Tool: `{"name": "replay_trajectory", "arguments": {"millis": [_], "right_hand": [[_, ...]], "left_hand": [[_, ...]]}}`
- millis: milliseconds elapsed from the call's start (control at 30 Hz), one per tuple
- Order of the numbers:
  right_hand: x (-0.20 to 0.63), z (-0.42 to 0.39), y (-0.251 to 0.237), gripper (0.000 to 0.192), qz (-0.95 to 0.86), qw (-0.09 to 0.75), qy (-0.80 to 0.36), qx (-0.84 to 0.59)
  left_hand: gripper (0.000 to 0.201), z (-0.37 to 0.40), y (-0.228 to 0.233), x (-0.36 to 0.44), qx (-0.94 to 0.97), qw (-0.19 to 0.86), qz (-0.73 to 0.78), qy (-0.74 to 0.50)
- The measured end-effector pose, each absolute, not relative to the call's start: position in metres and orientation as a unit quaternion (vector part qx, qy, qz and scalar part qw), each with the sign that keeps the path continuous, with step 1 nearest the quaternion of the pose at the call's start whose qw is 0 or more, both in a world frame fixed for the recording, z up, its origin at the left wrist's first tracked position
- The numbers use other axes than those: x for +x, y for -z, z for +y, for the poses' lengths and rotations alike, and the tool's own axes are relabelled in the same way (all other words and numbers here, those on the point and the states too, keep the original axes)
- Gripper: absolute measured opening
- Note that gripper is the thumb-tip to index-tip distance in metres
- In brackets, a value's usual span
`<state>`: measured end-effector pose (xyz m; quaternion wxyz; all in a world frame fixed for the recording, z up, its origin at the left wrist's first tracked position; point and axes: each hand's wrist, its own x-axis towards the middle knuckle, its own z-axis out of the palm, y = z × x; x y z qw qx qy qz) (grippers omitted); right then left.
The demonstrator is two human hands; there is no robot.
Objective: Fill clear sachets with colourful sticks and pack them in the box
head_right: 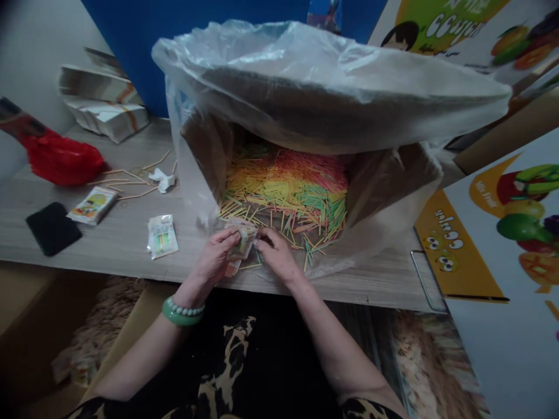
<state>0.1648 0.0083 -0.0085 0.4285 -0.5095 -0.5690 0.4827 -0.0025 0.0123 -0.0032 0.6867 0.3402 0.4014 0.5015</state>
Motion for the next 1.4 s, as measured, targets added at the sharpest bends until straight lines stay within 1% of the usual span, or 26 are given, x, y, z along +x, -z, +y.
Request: {"name": "replay_trajectory", "arguments": {"millis": [33,133,200,233,300,367,433,500,567,600,633,700,733,800,867,933,1067,1200,1267,1333,1400], "right_hand": [[0.162,0.008,0.010,0.015,-0.569,0.421,-0.476,-0.522],[0.154,0.008,0.010,0.017,-0.587,0.417,-0.441,-0.535],[0.149,0.007,0.006,0.015,-0.634,0.407,-0.421,-0.505],[0.146,0.006,0.004,0.015,-0.663,0.393,-0.415,-0.483],[0.142,0.005,0.001,0.016,-0.701,0.364,-0.418,-0.449],[0.141,0.003,0.001,0.016,-0.705,0.347,-0.427,-0.448],[0.140,0.003,0.003,0.015,-0.693,0.329,-0.408,-0.495],[0.137,0.004,0.004,0.014,-0.682,0.285,-0.353,-0.573],[0.128,0.006,0.003,0.017,-0.680,0.218,-0.283,-0.640],[0.121,0.008,0.003,0.022,-0.685,0.185,-0.252,-0.658],[0.114,0.009,0.003,0.029,-0.692,0.155,-0.224,-0.669],[0.099,0.014,0.004,0.042,-0.707,0.111,-0.177,-0.675],[0.093,0.016,0.005,0.043,-0.714,0.096,-0.163,-0.675],[0.087,0.020,0.009,0.034,-0.722,0.077,-0.156,-0.670],[0.089,0.023,0.012,0.025,-0.723,0.078,-0.160,-0.667],[0.097,0.026,0.014,0.027,-0.718,0.098,-0.162,-0.670],[0.114,0.028,0.019,0.028,-0.712,0.174,-0.163,-0.660],[0.125,0.028,0.026,0.029,-0.716,0.232,-0.161,-0.638],[0.127,0.029,0.030,0.026,-0.722,0.273,-0.142,-0.620],[0.129,0.031,0.034,0.021,-0.725,0.313,-0.136,-0.598],[0.130,0.034,0.037,0.017,-0.718,0.340,-0.169,-0.583]], "left_hand": [[0.028,0.011,0.002,-0.004,0.341,0.686,0.404,-0.501],[0.033,0.007,-0.001,-0.006,0.356,0.686,0.404,-0.489],[0.042,0.002,-0.003,-0.009,0.362,0.692,0.407,-0.474],[0.043,-0.001,-0.004,-0.012,0.364,0.695,0.410,-0.465],[0.037,-0.006,-0.007,-0.022,0.382,0.687,0.425,-0.448],[0.034,-0.009,-0.010,-0.039,0.420,0.647,0.452,-0.447],[0.031,-0.006,-0.011,-0.061,0.454,0.580,0.491,-0.466],[0.026,0.003,-0.007,-0.086,0.470,0.504,0.539,-0.485],[0.020,0.016,0.003,-0.109,0.489,0.395,0.605,-0.490],[0.018,0.022,0.009,-0.118,0.504,0.318,0.650,-0.471],[0.019,0.028,0.015,-0.126,0.519,0.236,0.698,-0.433],[0.026,0.036,0.025,-0.139,0.554,0.103,0.767,-0.306],[0.031,0.038,0.029,-0.144,0.563,0.054,0.787,-0.245],[0.040,0.039,0.030,-0.150,0.564,-0.018,0.808,-0.169],[0.052,0.036,0.027,-0.153,0.551,-0.066,0.817,-0.157],[0.059,0.032,0.022,-0.151,0.542,-0.097,0.817,-0.172],[0.054,0.029,0.017,-0.143,0.547,-0.108,0.810,-0.182],[0.043,0.030,0.021,-0.148,0.529,-0.056,0.832,-0.156],[0.038,0.027,0.025,-0.156,0.515,-0.049,0.839,-0.169],[0.038,0.023,0.029,-0.163,0.512,-0.056,0.839,-0.178],[0.039,0.018,0.034,-0.169,0.547,-0.046,0.820,-0.163]]}}
